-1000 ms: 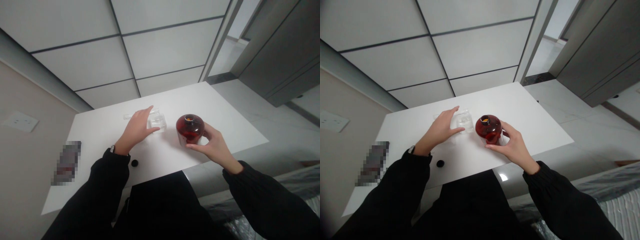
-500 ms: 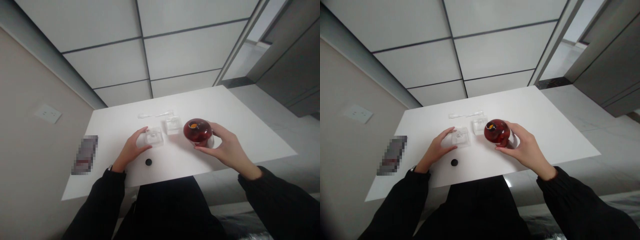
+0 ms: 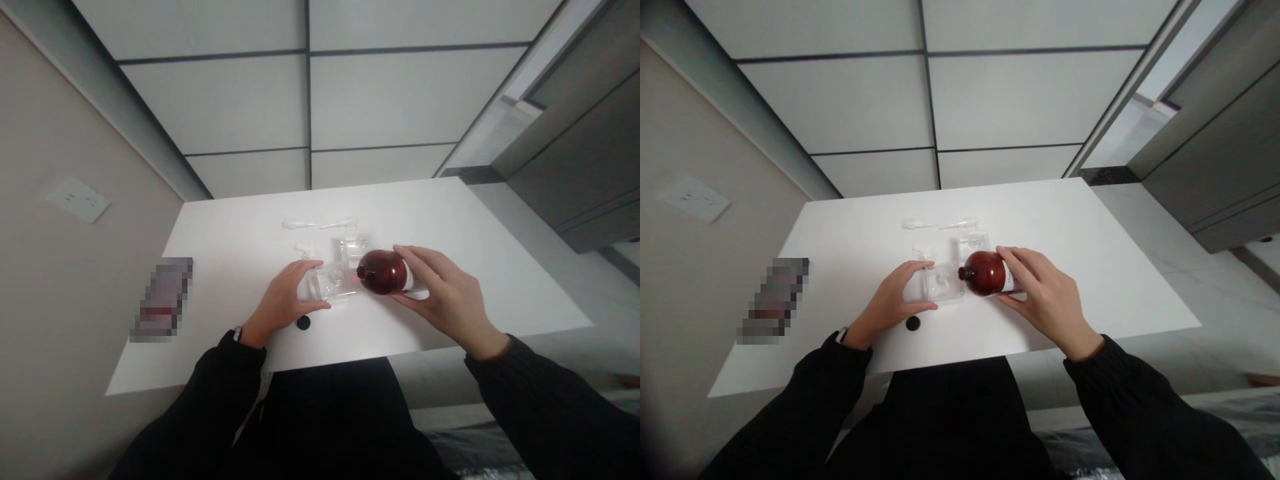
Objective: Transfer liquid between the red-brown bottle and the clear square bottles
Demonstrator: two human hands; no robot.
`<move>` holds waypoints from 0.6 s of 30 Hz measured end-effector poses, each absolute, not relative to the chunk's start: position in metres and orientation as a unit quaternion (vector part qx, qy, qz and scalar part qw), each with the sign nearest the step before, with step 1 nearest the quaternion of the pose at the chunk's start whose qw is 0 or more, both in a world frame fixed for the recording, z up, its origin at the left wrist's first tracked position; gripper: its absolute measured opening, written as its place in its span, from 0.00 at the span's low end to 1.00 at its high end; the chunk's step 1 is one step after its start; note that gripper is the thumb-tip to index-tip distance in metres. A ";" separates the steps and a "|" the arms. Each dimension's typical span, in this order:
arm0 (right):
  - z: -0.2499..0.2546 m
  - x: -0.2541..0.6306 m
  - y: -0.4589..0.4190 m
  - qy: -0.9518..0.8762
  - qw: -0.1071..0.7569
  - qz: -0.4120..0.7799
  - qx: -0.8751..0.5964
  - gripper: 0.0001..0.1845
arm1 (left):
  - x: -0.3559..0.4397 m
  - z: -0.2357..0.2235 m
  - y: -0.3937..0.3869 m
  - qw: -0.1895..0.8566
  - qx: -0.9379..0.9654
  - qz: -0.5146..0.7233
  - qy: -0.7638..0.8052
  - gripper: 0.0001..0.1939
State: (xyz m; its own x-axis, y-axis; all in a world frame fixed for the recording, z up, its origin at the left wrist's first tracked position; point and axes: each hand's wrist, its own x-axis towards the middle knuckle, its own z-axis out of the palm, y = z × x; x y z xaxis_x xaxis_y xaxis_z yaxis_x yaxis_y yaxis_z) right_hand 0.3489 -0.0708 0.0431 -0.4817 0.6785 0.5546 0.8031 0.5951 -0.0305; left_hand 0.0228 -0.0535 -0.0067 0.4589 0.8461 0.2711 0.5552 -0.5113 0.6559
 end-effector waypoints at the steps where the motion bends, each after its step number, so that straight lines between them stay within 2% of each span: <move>1: 0.043 0.347 -0.070 -0.856 0.261 -0.124 -0.429 0.41 | 0.023 -0.007 -0.053 0.246 0.819 0.295 0.426 0.38; 8: 0.048 0.341 -0.065 -0.871 0.235 -0.159 -0.402 0.42 | 0.023 -0.008 -0.053 0.248 0.822 0.285 0.426 0.38; 18: 0.045 0.343 -0.064 -0.862 0.250 -0.184 -0.400 0.43 | 0.027 -0.004 -0.056 0.254 0.822 0.286 0.422 0.40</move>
